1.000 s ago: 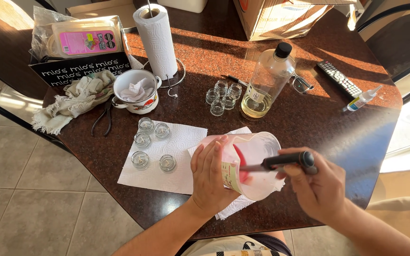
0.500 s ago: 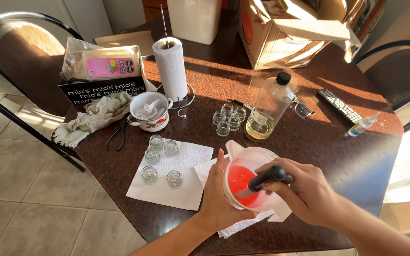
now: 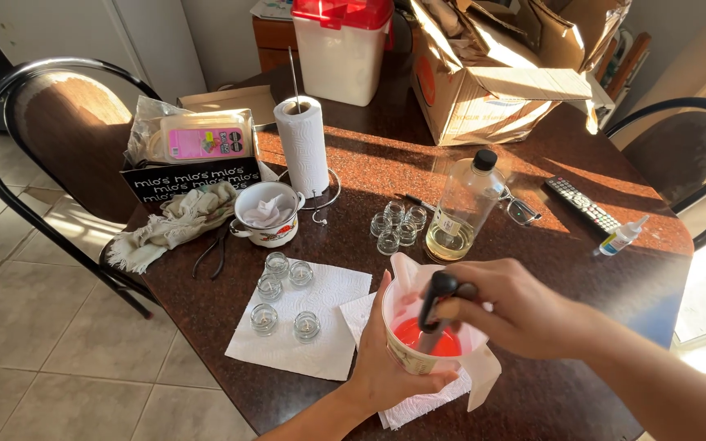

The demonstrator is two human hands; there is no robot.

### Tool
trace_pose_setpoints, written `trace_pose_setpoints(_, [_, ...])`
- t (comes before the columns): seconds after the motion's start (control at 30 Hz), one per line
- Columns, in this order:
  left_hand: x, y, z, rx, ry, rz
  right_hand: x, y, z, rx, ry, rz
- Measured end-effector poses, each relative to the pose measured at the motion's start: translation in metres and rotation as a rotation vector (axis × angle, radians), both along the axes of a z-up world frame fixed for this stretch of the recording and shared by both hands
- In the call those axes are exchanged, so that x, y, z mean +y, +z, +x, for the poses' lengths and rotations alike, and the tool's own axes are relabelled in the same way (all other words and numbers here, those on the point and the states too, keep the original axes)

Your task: Stirring red liquid wax in a pitcher and checking its temperature with a digital thermometer

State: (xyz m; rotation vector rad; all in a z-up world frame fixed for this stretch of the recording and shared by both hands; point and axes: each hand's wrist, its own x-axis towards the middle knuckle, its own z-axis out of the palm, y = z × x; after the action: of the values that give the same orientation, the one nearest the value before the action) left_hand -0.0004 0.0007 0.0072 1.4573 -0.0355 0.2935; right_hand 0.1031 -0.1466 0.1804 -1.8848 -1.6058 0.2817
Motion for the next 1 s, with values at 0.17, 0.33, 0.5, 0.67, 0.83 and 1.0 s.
trace_pose_setpoints(0.17, [0.0, 0.0, 0.001, -0.001, 0.084, 0.092, -0.012, -0.001, 0.021, -0.079, -0.186, -0.073])
trace_pose_setpoints(0.33, [0.003, 0.005, 0.001, 0.041, 0.069, 0.1, 0.003, -0.007, 0.017, -0.154, -0.164, 0.051])
trace_pose_setpoints(0.5, [0.003, 0.002, 0.0, 0.005, 0.063, 0.154, -0.001, 0.003, 0.009, 0.036, 0.032, -0.015])
trace_pose_setpoints(0.67, [0.002, 0.007, -0.001, -0.002, 0.072, 0.13, -0.01, 0.005, 0.016, 0.111, -0.07, -0.118])
trace_pose_setpoints(0.83, [0.002, 0.01, -0.001, 0.025, 0.06, 0.209, 0.006, -0.009, 0.011, 0.066, 0.004, 0.056])
trace_pose_setpoints(1.0, [0.001, 0.005, 0.0, 0.016, 0.086, 0.119, -0.006, -0.023, 0.024, -0.176, -0.302, 0.017])
